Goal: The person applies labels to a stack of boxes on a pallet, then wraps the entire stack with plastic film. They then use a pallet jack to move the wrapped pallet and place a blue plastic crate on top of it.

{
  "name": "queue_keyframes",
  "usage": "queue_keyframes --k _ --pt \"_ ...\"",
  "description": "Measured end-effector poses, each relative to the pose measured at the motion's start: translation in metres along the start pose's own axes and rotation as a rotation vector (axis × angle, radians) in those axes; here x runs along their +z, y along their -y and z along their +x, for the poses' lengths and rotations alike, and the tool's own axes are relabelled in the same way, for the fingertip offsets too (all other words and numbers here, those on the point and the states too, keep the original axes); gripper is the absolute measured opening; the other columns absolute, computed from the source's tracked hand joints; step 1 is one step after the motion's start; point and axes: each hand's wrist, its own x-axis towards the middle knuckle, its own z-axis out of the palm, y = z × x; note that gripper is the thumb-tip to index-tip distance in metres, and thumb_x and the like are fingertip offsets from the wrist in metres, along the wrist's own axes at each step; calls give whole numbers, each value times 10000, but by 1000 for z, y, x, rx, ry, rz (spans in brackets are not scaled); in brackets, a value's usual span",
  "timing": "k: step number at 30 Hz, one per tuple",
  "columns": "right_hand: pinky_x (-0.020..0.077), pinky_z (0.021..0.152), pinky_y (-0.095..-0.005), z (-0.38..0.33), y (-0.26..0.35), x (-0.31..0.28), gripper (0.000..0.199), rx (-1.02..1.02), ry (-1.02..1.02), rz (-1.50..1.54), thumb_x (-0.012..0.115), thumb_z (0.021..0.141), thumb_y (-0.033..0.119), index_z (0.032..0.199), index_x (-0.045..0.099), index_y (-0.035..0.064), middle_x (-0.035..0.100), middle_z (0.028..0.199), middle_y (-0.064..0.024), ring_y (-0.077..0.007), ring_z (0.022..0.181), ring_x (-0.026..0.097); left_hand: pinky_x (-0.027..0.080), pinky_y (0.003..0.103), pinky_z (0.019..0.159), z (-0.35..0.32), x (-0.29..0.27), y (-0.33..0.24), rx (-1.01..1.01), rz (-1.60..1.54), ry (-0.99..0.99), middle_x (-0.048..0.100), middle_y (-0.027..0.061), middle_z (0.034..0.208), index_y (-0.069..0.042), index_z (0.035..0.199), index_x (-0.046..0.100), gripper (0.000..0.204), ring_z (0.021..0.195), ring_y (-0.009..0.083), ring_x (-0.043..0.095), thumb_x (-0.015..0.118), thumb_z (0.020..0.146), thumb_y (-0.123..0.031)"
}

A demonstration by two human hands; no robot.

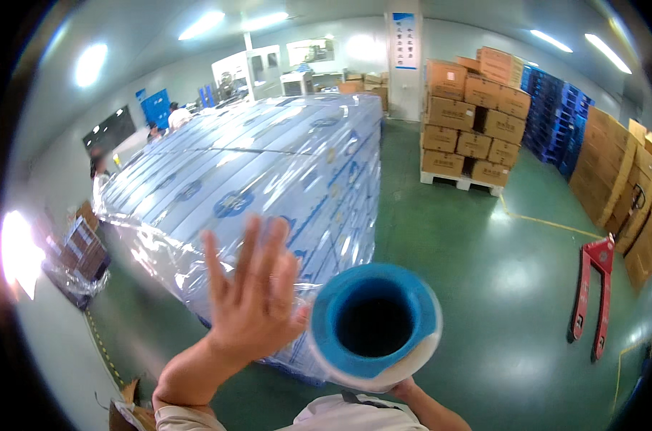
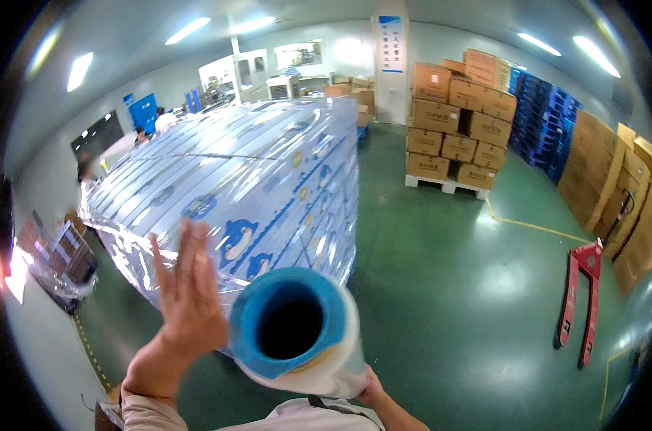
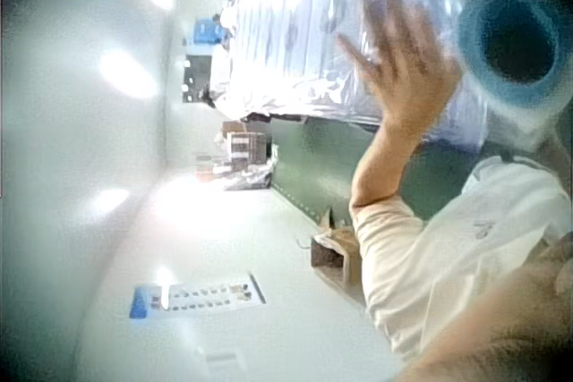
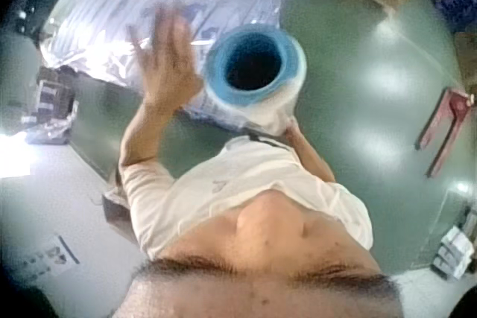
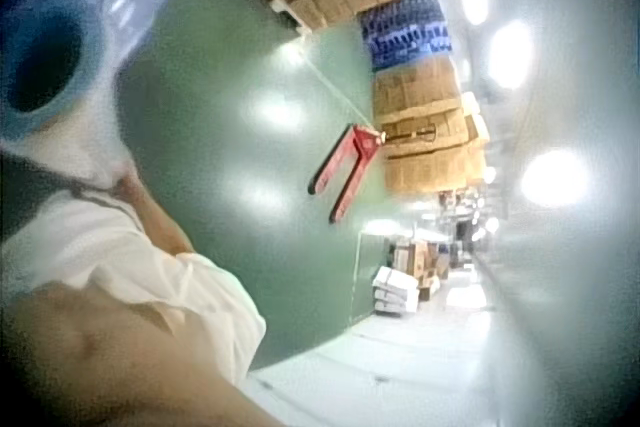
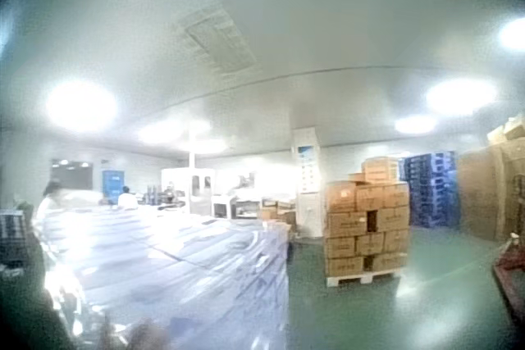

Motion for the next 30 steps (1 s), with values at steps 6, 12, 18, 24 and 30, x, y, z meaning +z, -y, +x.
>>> queue_keyframes --k 6,12,18,24,30 --pt "421 1033 -473 4 3 -22 431 201 -2 427 430 988 392 1325 504 133 576 1292 -59 -236 1182 552 205 532 1149 79 -27 21 -100 124 -164 473 201 1399 -78 1462 313 912 1289 317 484 668 624 -11" --pt "438 1017 -476 -6 -4 -7 463 221 75 437 460 966 400 1308 514 93 589 1269 -93 -258 1144 576 309 438 1121 106 -49 66 -446 -781 -376 450 199 1411 -43 1438 354 563 1333 292 415 483 914 -204" --pt "461 998 -459 -4 5 10 444 317 136 473 466 958 352 1268 545 45 615 1228 -109 -267 1099 606 447 435 873 74 34 -34 345 -728 -493 605 181 1092 24 1167 554 504 956 297 561 486 959 -430" --pt "511 916 -456 -15 -5 5 428 311 201 471 484 954 335 1233 562 20 646 1137 -111 -251 1001 643 506 404 768 133 43 -95 482 -723 98 560 92 792 -61 1084 578 406 751 246 599 735 809 -316" --pt "525 899 -438 28 -28 -12 378 329 396 747 543 929 218 1282 521 83 623 1163 -83 -225 1005 639 454 393 677 250 70 -188 622 -713 137 587 85 806 -91 1121 575 410 723 256 578 744 774 -229"
